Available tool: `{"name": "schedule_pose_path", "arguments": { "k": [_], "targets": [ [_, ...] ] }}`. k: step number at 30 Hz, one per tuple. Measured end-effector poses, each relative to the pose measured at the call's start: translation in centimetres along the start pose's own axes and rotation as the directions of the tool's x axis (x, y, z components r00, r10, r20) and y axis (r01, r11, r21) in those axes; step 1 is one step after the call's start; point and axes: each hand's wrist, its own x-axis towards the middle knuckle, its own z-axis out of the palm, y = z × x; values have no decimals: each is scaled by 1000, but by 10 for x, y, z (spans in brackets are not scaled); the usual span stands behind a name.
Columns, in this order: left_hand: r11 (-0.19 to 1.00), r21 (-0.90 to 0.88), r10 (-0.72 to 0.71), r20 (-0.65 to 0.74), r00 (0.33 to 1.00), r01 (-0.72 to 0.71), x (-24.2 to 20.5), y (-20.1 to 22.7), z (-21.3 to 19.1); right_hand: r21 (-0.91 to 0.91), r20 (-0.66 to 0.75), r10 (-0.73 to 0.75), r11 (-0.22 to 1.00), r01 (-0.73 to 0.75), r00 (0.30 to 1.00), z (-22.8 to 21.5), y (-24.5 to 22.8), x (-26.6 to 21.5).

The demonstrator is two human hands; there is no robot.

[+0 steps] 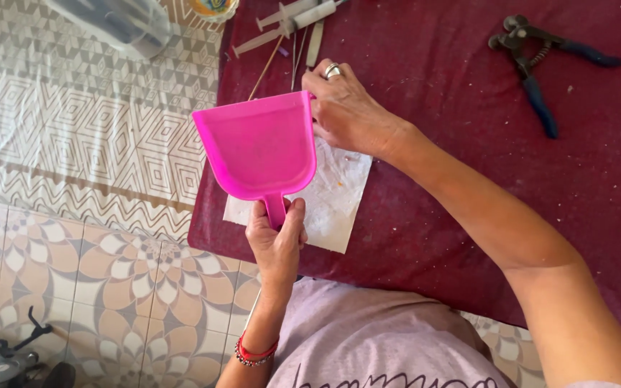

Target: Cleaning up small debris from a craft workspace using a brush and dustpan

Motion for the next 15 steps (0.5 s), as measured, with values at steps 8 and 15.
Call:
{"name": "schedule_pose_path", "arguments": {
  "k": [8,15],
  "targets": [
    [992,-111,52,-39,998,-56,-5,12,8,-30,145,167,986,-164,975,7,-18,27],
    [987,-162,5,-15,1000,-8,-10,12,3,201,283,169,952,-231,944,5,-25,35]
  ]
}}
